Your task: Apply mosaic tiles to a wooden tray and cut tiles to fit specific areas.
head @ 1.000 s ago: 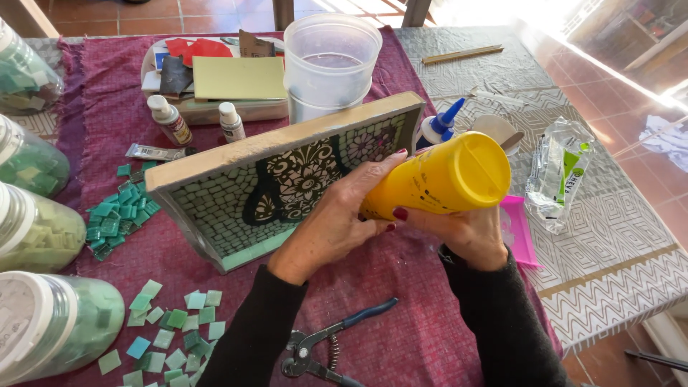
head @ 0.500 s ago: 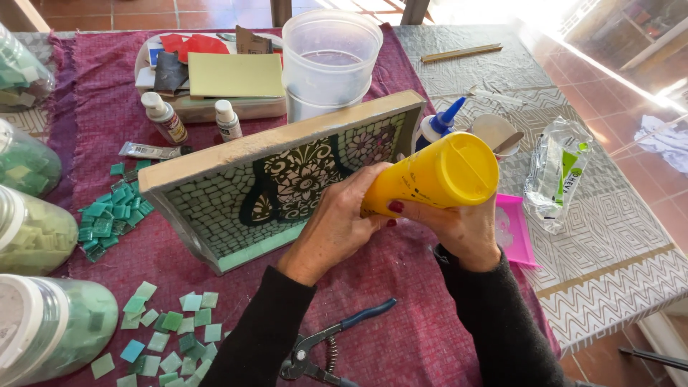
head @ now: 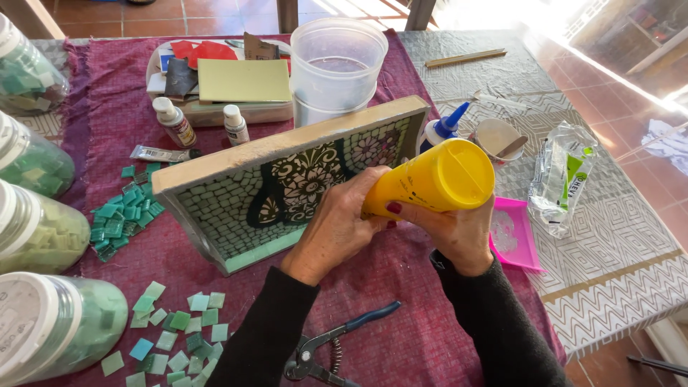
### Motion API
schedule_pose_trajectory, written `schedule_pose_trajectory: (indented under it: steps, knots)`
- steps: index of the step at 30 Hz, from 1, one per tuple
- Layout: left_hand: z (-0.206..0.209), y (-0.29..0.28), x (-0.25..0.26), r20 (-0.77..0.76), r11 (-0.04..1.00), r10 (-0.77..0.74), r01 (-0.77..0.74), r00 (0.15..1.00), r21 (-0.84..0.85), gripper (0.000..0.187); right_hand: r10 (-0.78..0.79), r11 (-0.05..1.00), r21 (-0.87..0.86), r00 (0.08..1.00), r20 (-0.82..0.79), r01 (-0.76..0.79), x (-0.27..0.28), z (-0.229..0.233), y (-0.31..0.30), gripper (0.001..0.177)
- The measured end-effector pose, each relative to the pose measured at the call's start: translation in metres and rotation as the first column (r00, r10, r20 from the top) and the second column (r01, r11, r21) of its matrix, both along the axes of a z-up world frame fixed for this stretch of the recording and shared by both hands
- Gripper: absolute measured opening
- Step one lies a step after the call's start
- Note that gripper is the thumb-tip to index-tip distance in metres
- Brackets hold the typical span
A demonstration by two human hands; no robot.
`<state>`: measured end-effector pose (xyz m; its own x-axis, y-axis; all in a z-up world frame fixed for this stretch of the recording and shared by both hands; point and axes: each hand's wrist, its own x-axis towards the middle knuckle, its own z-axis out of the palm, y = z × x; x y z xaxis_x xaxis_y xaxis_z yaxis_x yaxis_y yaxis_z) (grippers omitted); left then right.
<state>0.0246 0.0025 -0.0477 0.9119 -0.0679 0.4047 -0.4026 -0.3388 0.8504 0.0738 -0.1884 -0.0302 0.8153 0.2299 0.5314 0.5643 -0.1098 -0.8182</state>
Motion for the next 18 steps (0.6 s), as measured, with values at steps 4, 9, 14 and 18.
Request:
schedule_pose_trajectory:
  steps: [4, 9, 14, 18]
  knots:
    - [-0.002, -0.0004, 0.0003, -0.007, 1.0, -0.004, 0.004, 1.0, -0.021, 0.063, -0.004, 1.0, -0.014, 1.0, 0.012, 0.004, 0.0001, -0.0015, 0.0022, 0.049]
    - [-0.0001, 0.0011, 0.0006, -0.016, 0.999, -0.013, 0.012, 1.0, -0.034, 0.064, -0.003, 1.0, -0.007, 1.0, 0.027, 0.003, 0.0014, -0.0015, 0.0038, 0.047]
    - [-0.0003, 0.0033, 0.0017, -0.002, 0.999, -0.031, 0.031, 1.0, -0.044, 0.061, -0.004, 1.0, 0.019, 1.0, 0.021, 0.004, -0.0007, -0.0006, 0.0063, 0.049]
    - [0.0047, 0.0032, -0.0009, 0.001, 0.999, -0.025, 0.025, 1.0, -0.041, 0.06, -0.022, 0.997, 0.068, 0.999, 0.028, 0.02, -0.0045, -0.006, 0.0054, 0.049]
